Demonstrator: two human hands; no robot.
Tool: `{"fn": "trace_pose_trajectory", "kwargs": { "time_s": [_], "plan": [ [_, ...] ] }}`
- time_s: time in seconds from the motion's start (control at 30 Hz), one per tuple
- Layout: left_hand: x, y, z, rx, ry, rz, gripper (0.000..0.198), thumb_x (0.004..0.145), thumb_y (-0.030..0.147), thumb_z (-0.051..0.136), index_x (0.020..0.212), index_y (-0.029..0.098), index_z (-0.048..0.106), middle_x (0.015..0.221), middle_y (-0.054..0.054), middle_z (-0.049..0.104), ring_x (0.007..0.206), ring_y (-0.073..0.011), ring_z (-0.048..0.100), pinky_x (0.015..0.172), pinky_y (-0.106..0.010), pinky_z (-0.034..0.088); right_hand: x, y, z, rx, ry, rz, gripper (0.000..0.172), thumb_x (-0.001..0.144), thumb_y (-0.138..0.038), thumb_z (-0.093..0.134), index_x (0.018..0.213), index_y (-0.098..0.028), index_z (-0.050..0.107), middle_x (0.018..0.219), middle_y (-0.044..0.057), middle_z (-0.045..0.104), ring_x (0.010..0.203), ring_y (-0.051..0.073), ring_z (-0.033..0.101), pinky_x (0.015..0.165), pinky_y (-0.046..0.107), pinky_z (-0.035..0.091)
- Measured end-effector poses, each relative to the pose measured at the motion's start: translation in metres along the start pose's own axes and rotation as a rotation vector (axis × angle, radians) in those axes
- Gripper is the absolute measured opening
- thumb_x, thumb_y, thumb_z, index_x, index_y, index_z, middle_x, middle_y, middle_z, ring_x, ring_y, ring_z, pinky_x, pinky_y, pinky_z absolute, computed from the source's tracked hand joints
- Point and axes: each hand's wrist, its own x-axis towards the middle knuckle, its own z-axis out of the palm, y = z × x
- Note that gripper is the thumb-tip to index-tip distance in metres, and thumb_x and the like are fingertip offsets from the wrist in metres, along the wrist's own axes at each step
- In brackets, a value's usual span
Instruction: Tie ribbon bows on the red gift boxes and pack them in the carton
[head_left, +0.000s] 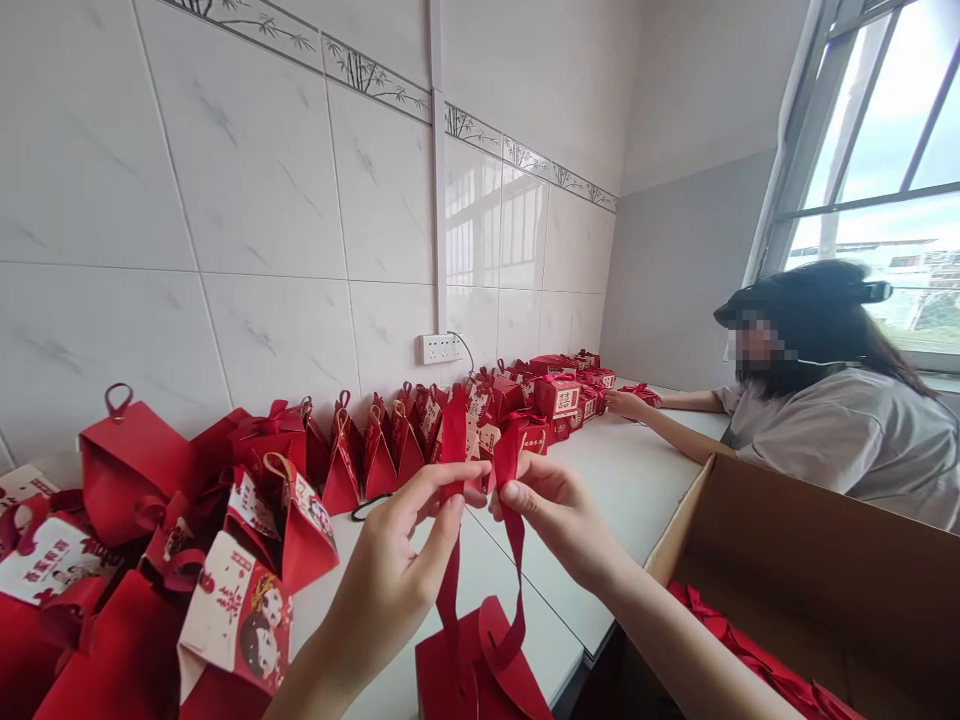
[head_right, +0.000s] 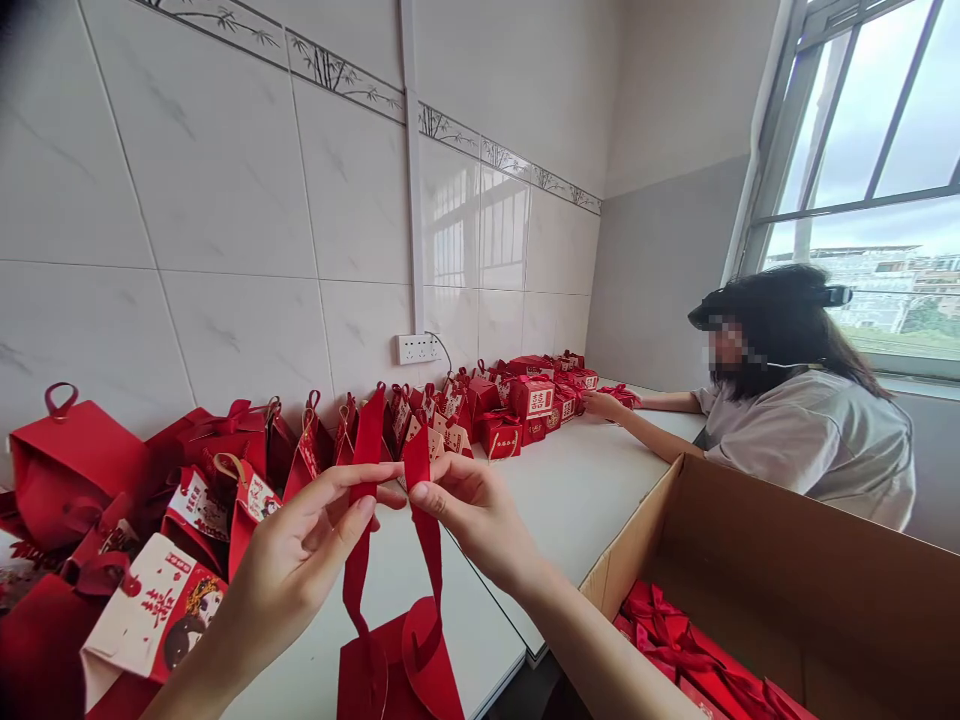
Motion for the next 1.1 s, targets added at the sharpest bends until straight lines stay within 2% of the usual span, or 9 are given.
{"fn": "trace_pose_trajectory", "kwargs": {
  "time_s": [0.13,0.27,0.43,0.67,0.8,1.1],
  "plan": [
    [-0.001,0.000,0.000,-0.012,-0.005,0.007,0.024,0.087,0.032,0.051,0.108,0.026,0.063,0.098,-0.004,0.070,0.083,-0.0167,0.066,0.075,-0.027,0.056,0.001,-0.001,0.001,0.019,-0.004,-0.024,0.033,0.072,-0.049,0.071,0.069,-0.018,0.058,0.065,0.000,0.056,0.065,0.013,0.048,0.065,0.028,0.038],
    [-0.003,-0.001,-0.004,-0.027,0.063,-0.040,0.022,0.084,0.037,0.055,0.100,0.025,0.065,0.092,-0.004,0.069,0.076,-0.0162,0.066,0.066,-0.024,0.056,0.002,-0.005,0.000,0.026,0.010,-0.087,0.030,0.076,-0.045,0.069,0.069,-0.018,0.058,0.066,0.000,0.056,0.066,0.012,0.049,0.064,0.027,0.039],
    [-0.004,-0.002,-0.010,0.029,0.053,-0.016,0.021,0.084,0.039,0.055,0.098,0.027,0.066,0.079,-0.001,0.069,0.075,-0.0156,0.066,0.069,-0.021,0.055,0.004,-0.011,0.000,0.045,0.019,-0.130,0.029,0.076,-0.041,0.070,0.066,-0.019,0.055,0.066,-0.001,0.055,0.063,0.011,0.050,0.064,0.026,0.042],
    [-0.005,-0.001,-0.004,-0.059,0.021,-0.018,0.020,0.086,0.035,0.053,0.100,0.025,0.064,0.096,-0.003,0.070,0.072,-0.0146,0.067,0.068,-0.024,0.057,0.004,-0.015,0.004,0.038,0.020,-0.141,0.027,0.078,-0.042,0.068,0.068,-0.019,0.057,0.066,-0.001,0.056,0.064,0.012,0.052,0.064,0.027,0.044],
    [-0.005,0.003,-0.002,-0.086,-0.008,-0.014,0.019,0.087,0.032,0.052,0.100,0.025,0.064,0.091,-0.002,0.070,0.071,-0.0149,0.068,0.067,-0.025,0.058,0.003,-0.013,0.006,0.025,0.020,-0.124,0.027,0.077,-0.041,0.069,0.068,-0.019,0.057,0.066,0.000,0.056,0.066,0.012,0.052,0.065,0.027,0.043],
    [-0.007,0.013,-0.003,-0.130,0.016,-0.053,0.021,0.084,0.034,0.055,0.098,0.024,0.066,0.085,-0.003,0.070,0.070,-0.0165,0.067,0.069,-0.028,0.058,0.003,-0.013,0.008,0.004,0.028,-0.128,0.027,0.074,-0.043,0.071,0.068,-0.019,0.060,0.069,0.000,0.057,0.067,0.013,0.052,0.064,0.027,0.042]
  ]
}}
